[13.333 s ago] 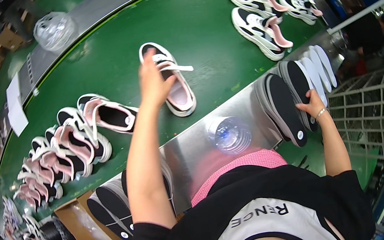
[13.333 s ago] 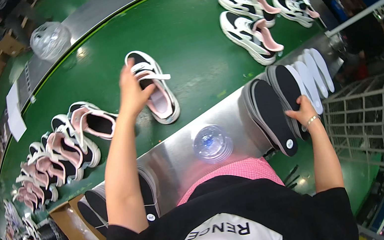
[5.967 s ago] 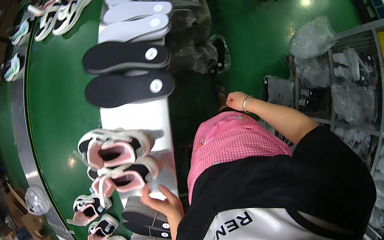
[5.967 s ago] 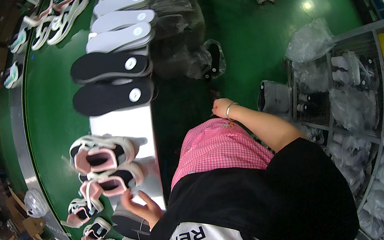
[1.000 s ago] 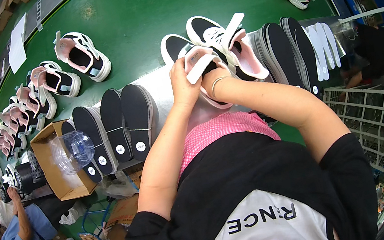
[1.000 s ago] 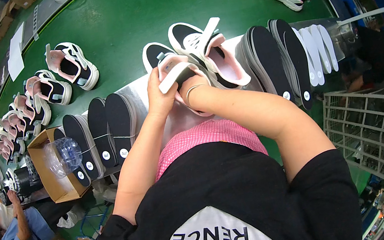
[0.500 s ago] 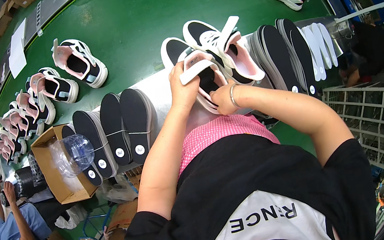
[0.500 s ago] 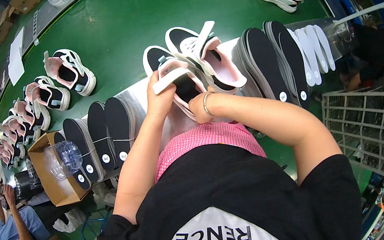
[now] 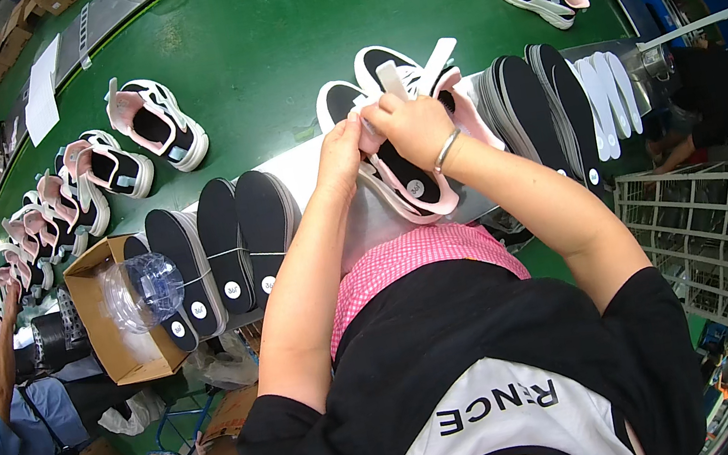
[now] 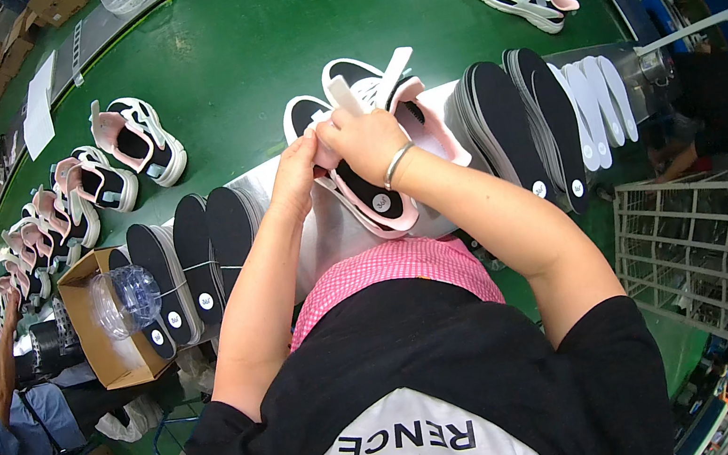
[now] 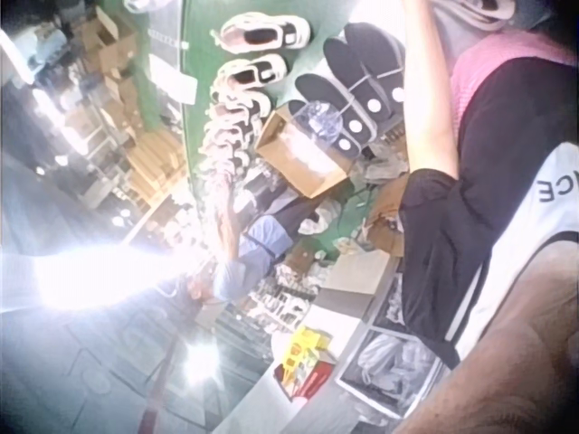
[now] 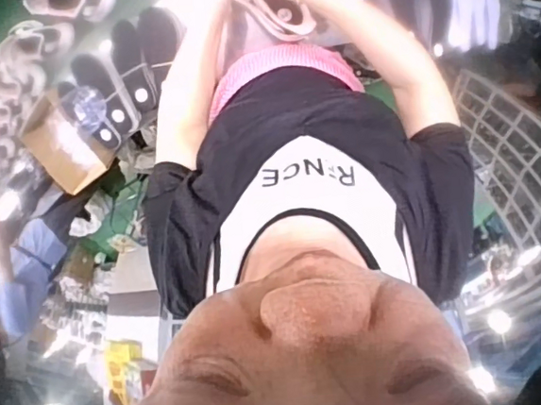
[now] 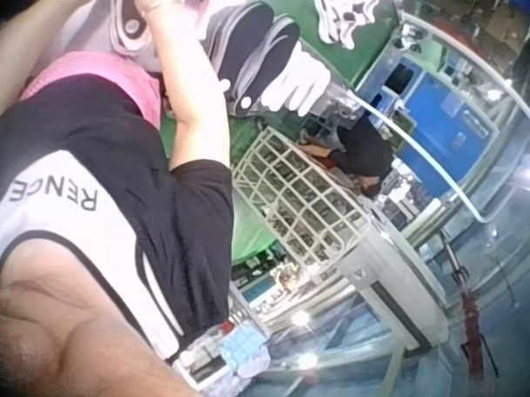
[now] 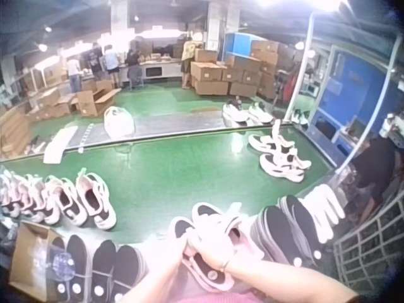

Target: The person places insoles into multiple pairs of black and white sneakers on a green conveyor belt, smoothing them down by hand.

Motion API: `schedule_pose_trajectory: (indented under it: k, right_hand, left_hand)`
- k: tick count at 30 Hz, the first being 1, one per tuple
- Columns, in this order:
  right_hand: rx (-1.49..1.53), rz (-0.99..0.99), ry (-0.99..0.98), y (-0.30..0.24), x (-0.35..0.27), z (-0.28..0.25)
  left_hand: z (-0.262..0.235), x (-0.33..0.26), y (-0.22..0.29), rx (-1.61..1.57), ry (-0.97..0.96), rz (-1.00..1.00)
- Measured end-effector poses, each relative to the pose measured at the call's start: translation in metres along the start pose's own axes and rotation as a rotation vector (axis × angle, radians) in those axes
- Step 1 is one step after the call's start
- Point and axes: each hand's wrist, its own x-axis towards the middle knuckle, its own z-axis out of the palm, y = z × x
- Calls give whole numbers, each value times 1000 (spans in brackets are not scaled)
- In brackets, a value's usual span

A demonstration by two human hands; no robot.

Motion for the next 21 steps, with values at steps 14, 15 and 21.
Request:
schedule_pose_trajectory:
  k: [14, 15, 21]
  right_hand:
    - [1160, 417, -186, 20, 4, -12]
    - [1165, 410, -183, 16, 3, -23]
    - [1072, 354, 22, 11, -27, -48]
  left_hand:
    - [-6, 10, 23, 134, 58, 69]
    - [-5, 8, 28, 137, 94, 87]
    - [-24, -19, 40, 725, 582, 768]
